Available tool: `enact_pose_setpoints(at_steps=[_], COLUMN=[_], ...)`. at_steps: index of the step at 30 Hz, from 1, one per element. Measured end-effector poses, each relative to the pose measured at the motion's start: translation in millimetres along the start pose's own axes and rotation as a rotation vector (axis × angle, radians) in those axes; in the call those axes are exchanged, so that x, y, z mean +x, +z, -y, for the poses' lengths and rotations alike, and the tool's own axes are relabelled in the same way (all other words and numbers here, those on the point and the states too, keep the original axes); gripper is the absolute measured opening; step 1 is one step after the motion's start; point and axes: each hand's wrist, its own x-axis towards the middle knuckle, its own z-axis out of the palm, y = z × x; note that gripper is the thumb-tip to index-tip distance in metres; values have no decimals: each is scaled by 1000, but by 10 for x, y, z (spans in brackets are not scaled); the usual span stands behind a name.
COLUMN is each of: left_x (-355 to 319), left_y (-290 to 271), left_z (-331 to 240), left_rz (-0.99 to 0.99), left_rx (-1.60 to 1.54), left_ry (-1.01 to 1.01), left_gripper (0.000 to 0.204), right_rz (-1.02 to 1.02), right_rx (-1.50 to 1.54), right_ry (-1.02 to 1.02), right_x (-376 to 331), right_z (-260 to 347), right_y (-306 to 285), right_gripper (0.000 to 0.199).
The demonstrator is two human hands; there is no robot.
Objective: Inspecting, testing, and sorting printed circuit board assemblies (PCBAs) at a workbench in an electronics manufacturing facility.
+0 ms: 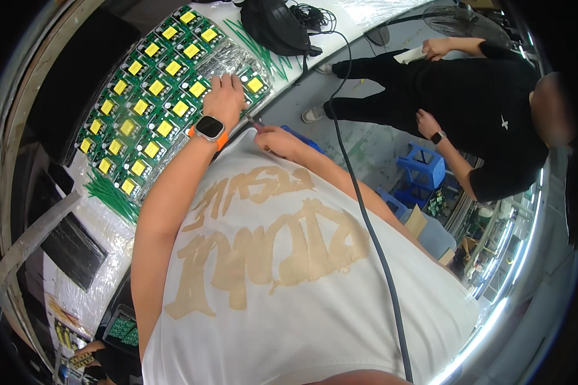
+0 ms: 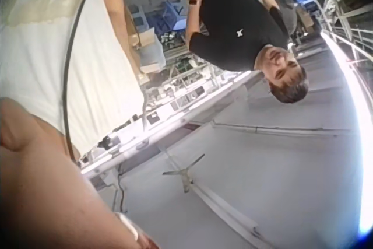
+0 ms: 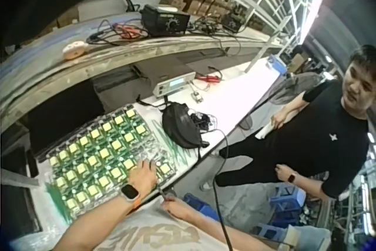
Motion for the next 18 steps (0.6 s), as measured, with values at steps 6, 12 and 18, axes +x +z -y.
enact_pose_setpoints(at_steps=[6, 12, 18], left_x=[-94, -618, -813], left_y=[-130, -309, -180], left_z=[87, 271, 275], left_rz=[-38, -186, -212], left_rx=[-126, -243, -160], left_ry=[-7, 46, 65], left_gripper=[55, 43, 41], right_rz=[38, 133, 208], right_rx=[126, 137, 106], right_ry=[150, -2, -79], right_x=[-143, -201, -55], right_z=[3, -255, -309], right_y=[-70, -44, 111], right_gripper=[27, 27, 28])
